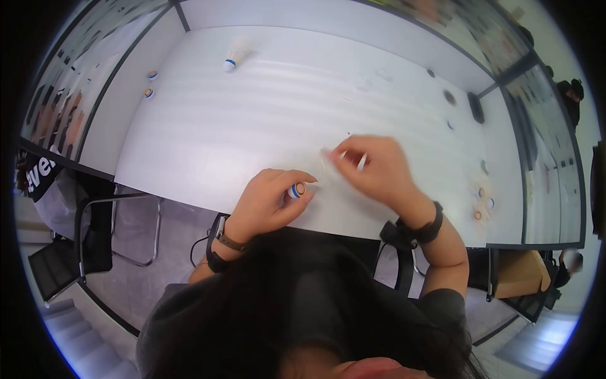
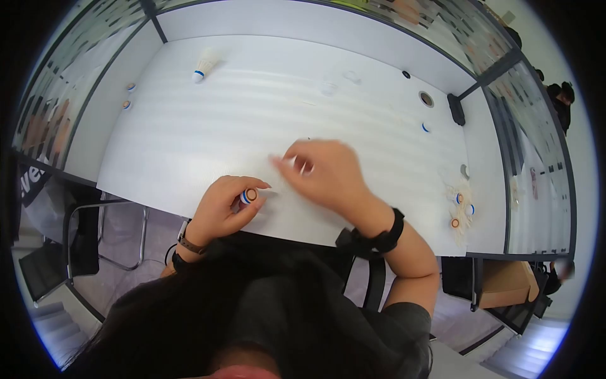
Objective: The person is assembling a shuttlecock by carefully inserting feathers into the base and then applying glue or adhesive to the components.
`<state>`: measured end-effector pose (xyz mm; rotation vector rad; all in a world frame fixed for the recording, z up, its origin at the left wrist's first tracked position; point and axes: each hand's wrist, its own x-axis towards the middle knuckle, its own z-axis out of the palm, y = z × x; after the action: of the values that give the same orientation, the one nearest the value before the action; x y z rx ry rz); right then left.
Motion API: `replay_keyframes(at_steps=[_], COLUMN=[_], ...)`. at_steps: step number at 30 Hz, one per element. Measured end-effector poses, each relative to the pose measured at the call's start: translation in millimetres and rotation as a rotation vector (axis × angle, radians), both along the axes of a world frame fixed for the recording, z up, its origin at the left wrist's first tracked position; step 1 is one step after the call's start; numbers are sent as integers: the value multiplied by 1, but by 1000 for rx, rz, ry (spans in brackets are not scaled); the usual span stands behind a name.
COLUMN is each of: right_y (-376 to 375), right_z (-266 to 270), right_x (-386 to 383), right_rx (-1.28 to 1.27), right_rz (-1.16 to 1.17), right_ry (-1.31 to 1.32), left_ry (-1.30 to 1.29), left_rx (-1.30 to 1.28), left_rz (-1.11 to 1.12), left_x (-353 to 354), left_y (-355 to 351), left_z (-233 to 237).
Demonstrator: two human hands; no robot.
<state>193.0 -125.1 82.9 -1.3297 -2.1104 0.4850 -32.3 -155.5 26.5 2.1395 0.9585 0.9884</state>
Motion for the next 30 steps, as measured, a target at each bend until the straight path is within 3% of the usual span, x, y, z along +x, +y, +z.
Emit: replay_keyframes(at_steps=[1,5,11,17,20,24,30], right_y=[13,61,124,131,130,130,128], right_z=[-3,-13,-63,-56,-58,-52,-48], right_x=[3,17,41,44,42,31,19], right_rx=[176,470,367,112,303,363,288], right_rz=[-54,-123,-316,-315,-300,-290,-307], right_ry=[8,-156,-632,-434,-386,-403,-435], left_ry=[7,-11,-6,11,40,25,60], left_rx=[-32,-152,-156,-103,-100,-86,-57], left_rz=[-17,23,2,4,3,5,7], left_x=[-1,0,-2,-2,-2,-1,-1], left_y=[1,1,3,2,2,1,0], left_z=[1,3,-2,-4,-4,-5,-5])
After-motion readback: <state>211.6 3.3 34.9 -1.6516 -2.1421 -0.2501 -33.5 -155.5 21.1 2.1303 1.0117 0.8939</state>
